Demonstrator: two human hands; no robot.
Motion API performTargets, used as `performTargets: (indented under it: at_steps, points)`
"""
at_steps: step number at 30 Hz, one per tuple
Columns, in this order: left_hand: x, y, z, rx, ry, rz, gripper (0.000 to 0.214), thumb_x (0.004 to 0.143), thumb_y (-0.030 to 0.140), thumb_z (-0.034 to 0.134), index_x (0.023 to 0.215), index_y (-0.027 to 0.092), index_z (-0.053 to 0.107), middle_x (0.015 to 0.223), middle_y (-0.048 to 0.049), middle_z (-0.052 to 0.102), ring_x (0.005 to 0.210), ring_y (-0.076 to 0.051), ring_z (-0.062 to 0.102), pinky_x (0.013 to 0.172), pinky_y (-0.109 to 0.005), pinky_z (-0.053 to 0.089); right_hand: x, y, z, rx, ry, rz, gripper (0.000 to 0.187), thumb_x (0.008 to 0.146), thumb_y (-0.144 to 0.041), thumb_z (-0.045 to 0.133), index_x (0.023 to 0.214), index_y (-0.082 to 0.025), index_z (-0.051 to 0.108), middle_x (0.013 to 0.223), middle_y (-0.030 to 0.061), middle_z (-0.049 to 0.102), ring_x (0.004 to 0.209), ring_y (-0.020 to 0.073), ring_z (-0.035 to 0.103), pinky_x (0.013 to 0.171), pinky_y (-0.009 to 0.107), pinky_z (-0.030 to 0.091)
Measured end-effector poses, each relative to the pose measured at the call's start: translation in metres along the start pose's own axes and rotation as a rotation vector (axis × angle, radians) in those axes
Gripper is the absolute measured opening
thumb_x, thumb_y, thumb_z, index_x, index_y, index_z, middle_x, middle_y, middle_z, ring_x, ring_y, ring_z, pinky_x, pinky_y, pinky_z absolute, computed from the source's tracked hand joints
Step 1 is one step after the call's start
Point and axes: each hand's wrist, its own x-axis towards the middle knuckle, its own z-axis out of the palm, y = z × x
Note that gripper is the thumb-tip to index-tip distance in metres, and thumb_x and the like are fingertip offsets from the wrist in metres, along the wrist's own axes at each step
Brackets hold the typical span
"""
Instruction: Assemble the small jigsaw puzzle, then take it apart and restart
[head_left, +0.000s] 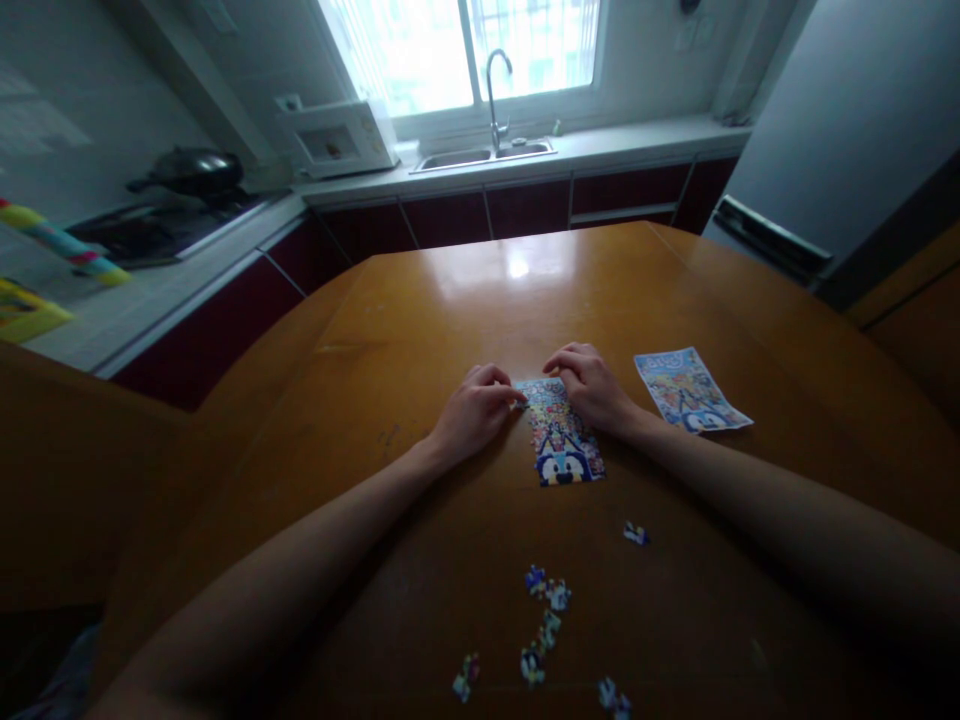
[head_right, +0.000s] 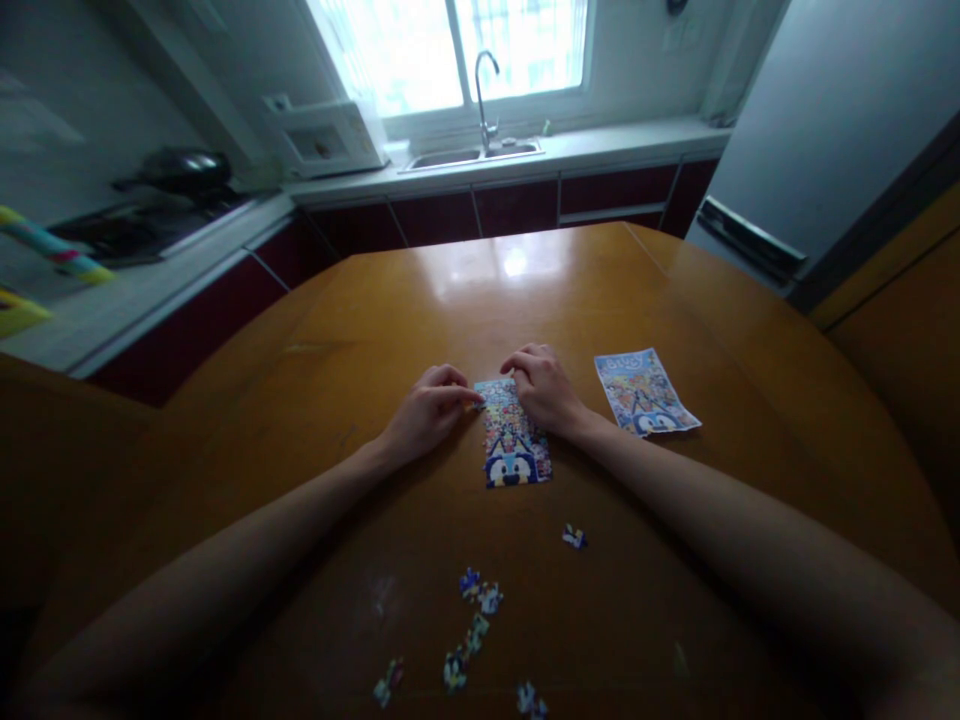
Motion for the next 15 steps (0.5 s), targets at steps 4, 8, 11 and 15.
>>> performTargets:
  at_steps: [4, 8, 11, 15]
  points:
    - [0.0001, -0.0006, 0.0006, 0.012, -0.006, 0.004, 0.016, 0.089, 0.016, 0.065, 0.091, 0.025, 0.078, 0.091, -0.0053, 0.062, 0.089, -0.019, 0.055, 0.080, -0.034, 0.049, -0.0001, 0.0010, 0.0003, -0.004, -0.003, -0.002, 0.026, 0.087, -0.011, 0.047, 0.082, -0.021, 0.070, 0.090, 0.0079, 0.066, 0.097, 0.0241, 0.056, 0.090, 0.041, 0.043]
    - [0.0004, -0.0005, 0.0011, 0.018, -0.009, 0.013, 0.014, 0.089, 0.017, 0.066, 0.090, 0.025, 0.078, 0.091, -0.0052, 0.062, 0.089, -0.019, 0.055, 0.080, -0.034, 0.048, -0.0003, 0.0010, 0.0001, 0.004, -0.004, -0.001, 0.026, 0.087, -0.011, 0.047, 0.083, -0.021, 0.070, 0.091, 0.0080, 0.066, 0.098, 0.0240, 0.056, 0.090, 0.041, 0.043]
    - [0.0003, -0.0007, 0.0011, 0.014, 0.021, 0.010, 0.016, 0.088, 0.014, 0.065, 0.091, 0.024, 0.078, 0.091, -0.0050, 0.061, 0.089, -0.018, 0.055, 0.080, -0.033, 0.048, -0.0003, -0.0001, -0.0004, 0.005, -0.006, 0.006, 0.026, 0.088, -0.012, 0.047, 0.083, -0.020, 0.071, 0.091, 0.0085, 0.066, 0.098, 0.0241, 0.056, 0.090, 0.041, 0.043]
    - [-0.0003, -0.0014, 0.0003, 0.001, 0.043, 0.016, 0.018, 0.087, 0.012, 0.064, 0.087, 0.024, 0.077, 0.091, -0.0044, 0.061, 0.089, -0.018, 0.055, 0.080, -0.032, 0.048, 0.0001, -0.0003, -0.0004, -0.003, -0.009, 0.002, 0.026, 0.087, -0.012, 0.046, 0.083, -0.020, 0.071, 0.091, 0.0082, 0.065, 0.097, 0.0236, 0.056, 0.090, 0.040, 0.042]
